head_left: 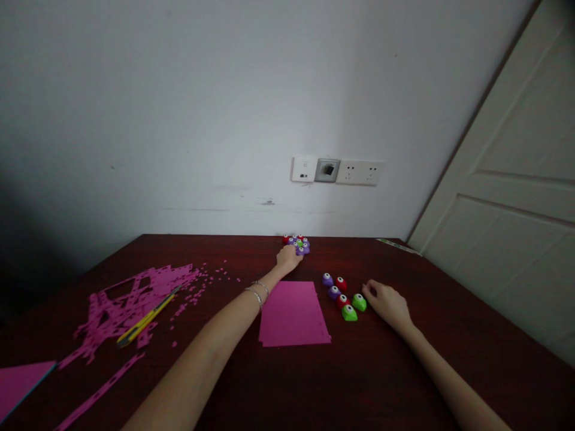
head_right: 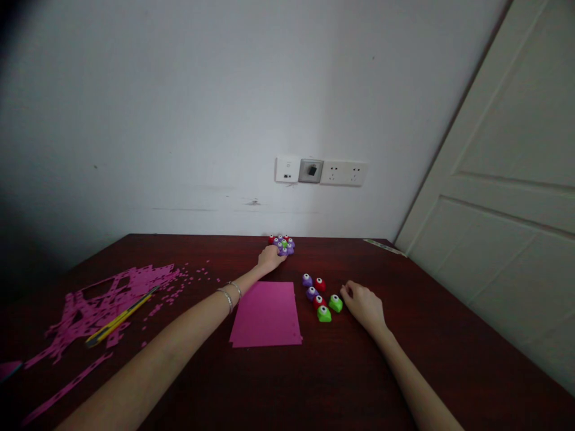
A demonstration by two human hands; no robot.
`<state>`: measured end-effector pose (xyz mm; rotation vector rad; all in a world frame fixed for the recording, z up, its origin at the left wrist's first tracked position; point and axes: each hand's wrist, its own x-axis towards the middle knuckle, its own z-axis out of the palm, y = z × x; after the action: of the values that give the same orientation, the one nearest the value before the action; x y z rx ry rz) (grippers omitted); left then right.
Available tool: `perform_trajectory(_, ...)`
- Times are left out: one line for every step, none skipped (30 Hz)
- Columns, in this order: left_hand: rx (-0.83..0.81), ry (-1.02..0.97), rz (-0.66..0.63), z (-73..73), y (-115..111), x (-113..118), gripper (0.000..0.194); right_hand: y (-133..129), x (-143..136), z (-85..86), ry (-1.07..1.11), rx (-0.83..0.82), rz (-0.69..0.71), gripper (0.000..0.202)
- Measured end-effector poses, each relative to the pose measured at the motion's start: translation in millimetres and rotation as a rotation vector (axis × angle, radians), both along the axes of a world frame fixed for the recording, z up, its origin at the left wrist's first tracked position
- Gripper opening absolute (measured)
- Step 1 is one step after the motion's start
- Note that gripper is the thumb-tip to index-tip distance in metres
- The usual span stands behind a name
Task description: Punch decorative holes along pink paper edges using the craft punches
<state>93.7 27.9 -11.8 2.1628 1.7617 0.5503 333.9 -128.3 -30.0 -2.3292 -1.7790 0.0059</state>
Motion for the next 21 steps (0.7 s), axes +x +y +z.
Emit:
perform_trajectory(0.005, -0.012, 0.002, 0.9, -1, -2, 0.023, 0, 0, 0.0, 0.002, 0.002, -0.002, 0.032)
perform_trajectory(0.014, -0.027, 0.0, 1.9, -2, -4, 0.022, 0, 0, -0.1, 0.005, 0.004, -0.005, 0.032)
perform_trajectory(0.025, -0.043, -0.007, 3.0, -4, -6, 0.021, 0, 1, -0.3, 0.008, 0.006, -0.008, 0.033)
perform_trajectory(0.039, -0.061, -0.017, 4.3, -6, -9, 0.021, 0, 1, -0.4, 0.013, 0.009, -0.01, 0.033)
perform_trajectory(0.054, -0.078, -0.029, 5.7, -9, -12, 0.021, 0, 2, -0.6, 0.018, 0.011, -0.012, 0.034)
perform_trajectory(0.068, -0.095, -0.041, 7.1, -12, -16, 0.022, 0, 2, -0.8, 0.023, 0.014, -0.012, 0.034)
perform_trajectory(0.081, -0.109, -0.054, 8.5, -16, -20, 0.024, 0, 2, -1.1, 0.029, 0.02, -0.011, 0.035)
perform_trajectory(0.095, -0.124, -0.067, 9.8, -21, -25, 0.026, 0, 2, -1.3, 0.036, 0.027, -0.009, 0.035)
perform_trajectory(0.111, -0.142, -0.082, 11.0, -26, -29, 0.027, 0, 1, -1.7, 0.042, 0.036, -0.006, 0.036)
perform_trajectory(0.13, -0.163, -0.097, 11.9, -31, -34, 0.029, 0, 1, -2.0, 0.049, 0.046, -0.003, 0.036)
perform_trajectory(0.15, -0.187, -0.114, 12.5, -37, -39, 0.03, -1, 0, -2.4, 0.057, 0.059, 0.001, 0.036)
perform_trajectory(0.165, -0.208, -0.128, 12.9, -43, -43, 0.03, -2, 0, -2.9, 0.065, 0.073, 0.005, 0.036)
perform_trajectory(0.176, -0.223, -0.143, 13.1, -48, -48, 0.03, -2, 0, -3.2, 0.074, 0.09, 0.009, 0.036)
perform_trajectory(0.183, -0.232, -0.157, 13.1, -54, -52, 0.031, -3, 1, -3.5, 0.085, 0.11, 0.013, 0.036)
perform_trajectory(0.189, -0.234, -0.168, 12.9, -59, -56, 0.031, -4, 1, -3.6, 0.097, 0.133, 0.017, 0.036)
perform_trajectory(0.196, -0.236, -0.178, 12.8, -64, -60, 0.03, -5, 2, -3.3, 0.113, 0.161, 0.022, 0.036)
perform_trajectory(0.207, -0.24, -0.186, 12.6, -68, -63, 0.03, -6, 3, -2.4, 0.13, 0.193, 0.029, 0.036)
perform_trajectory(0.218, -0.246, -0.192, 12.6, -72, -65, 0.029, -7, 3, -1.0, 0.147, 0.228, 0.041, 0.036)
perform_trajectory(0.229, -0.255, -0.197, 12.6, -75, -67, 0.028, -8, 2, 1.1, 0.167, 0.266, 0.058, 0.036)
perform_trajectory(0.238, -0.264, -0.199, 12.6, -77, -68, 0.027, -10, -2, 3.8, 0.19, 0.309, 0.081, 0.036)
perform_trajectory(0.249, -0.273, -0.201, 12.7, -79, -68, 0.026, -11, -8, 7.2, 0.209, 0.351, 0.107, 0.037)
